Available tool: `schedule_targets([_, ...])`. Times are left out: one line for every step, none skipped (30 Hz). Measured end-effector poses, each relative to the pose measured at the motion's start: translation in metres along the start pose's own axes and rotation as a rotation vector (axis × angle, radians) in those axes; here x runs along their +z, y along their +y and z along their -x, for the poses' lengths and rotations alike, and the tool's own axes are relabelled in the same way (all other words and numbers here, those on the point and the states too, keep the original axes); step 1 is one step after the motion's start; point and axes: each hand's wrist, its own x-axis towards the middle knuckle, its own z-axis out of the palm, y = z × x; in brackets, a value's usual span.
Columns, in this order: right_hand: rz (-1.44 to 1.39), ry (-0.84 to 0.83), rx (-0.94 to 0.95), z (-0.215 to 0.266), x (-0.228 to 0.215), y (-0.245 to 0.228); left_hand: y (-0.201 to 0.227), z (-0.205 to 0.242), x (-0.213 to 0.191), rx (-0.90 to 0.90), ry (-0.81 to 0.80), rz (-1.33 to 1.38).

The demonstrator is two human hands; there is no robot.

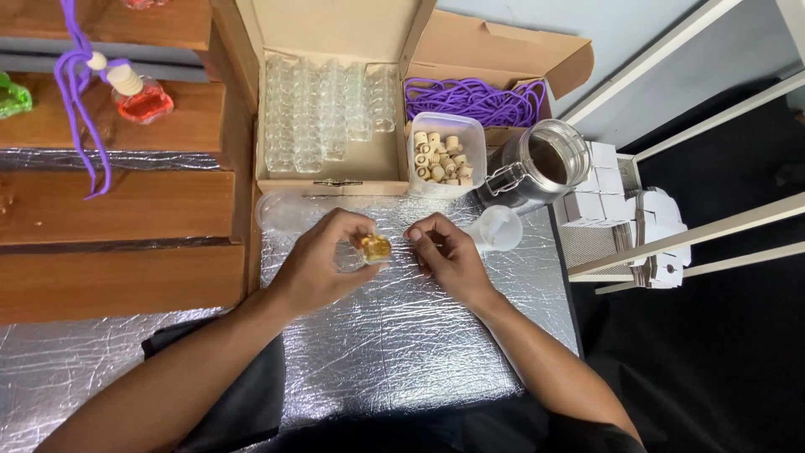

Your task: Assembling a small perfume bottle by placing it in a pouch, threading a purple cord through a wooden cap, and attaching the cap to the bottle.

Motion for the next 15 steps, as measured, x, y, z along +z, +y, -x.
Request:
schedule_targets([0.000, 0.006, -0.002, 0.000, 0.000, 0.000, 0.002, -0.001, -0.001, 0.004, -0.005, 0.000])
schedule_targets([0.004, 0.001, -0.012, 0.000, 0.000, 0.000, 0.005, -0.002, -0.002, -0.009, 0.051, 0.031])
schedule_targets([0.007, -0.006, -0.020, 0.001, 0.000, 0.000, 0.007, -0.002, -0.002, -0.024, 0.108, 0.063])
schedule_targets([0.008, -0.001, -0.021, 0.001, 0.001, -0.001, 0.006, 0.002, 0.001, -0.021, 0.103, 0.064])
schedule_targets([0.003, -0.003, -0.020, 0.001, 0.001, -0.002, 0.005, 0.005, 0.004, 0.008, -0.022, 0.050])
schedule_targets([-0.003, -0.004, -0.019, 0.001, 0.001, -0.003, 0.003, 0.009, 0.006, 0.038, -0.148, 0.035])
schedule_targets([-0.002, 0.001, -0.019, 0.001, 0.001, -0.003, 0.007, 0.008, 0.007, 0.041, -0.152, 0.037])
schedule_targets([-0.002, -0.003, -0.029, 0.001, 0.001, -0.003, 0.010, 0.008, 0.007, 0.062, -0.227, 0.038])
schedule_targets([-0.001, -0.007, -0.040, 0.000, 0.001, -0.003, 0.013, 0.007, 0.007, 0.084, -0.301, 0.038])
schedule_targets([0.000, -0.001, -0.041, 0.000, 0.001, -0.005, 0.012, 0.005, 0.006, 0.088, -0.306, 0.040])
schedule_targets([0.001, -0.005, -0.035, 0.000, 0.001, -0.006, 0.011, 0.005, 0.005, 0.068, -0.269, 0.015])
schedule_targets([0.001, -0.008, -0.029, 0.000, 0.002, -0.008, 0.009, 0.004, 0.003, 0.048, -0.231, -0.010])
schedule_targets([0.001, -0.010, -0.030, 0.000, 0.002, -0.009, 0.005, 0.004, 0.001, 0.047, -0.229, -0.012])
schedule_targets([0.026, -0.020, -0.066, -0.001, 0.001, -0.010, 0.001, 0.003, -0.001, 0.046, -0.128, -0.022])
schedule_targets([0.050, -0.028, -0.102, -0.001, 0.000, -0.012, -0.003, 0.003, -0.002, 0.045, -0.027, -0.032])
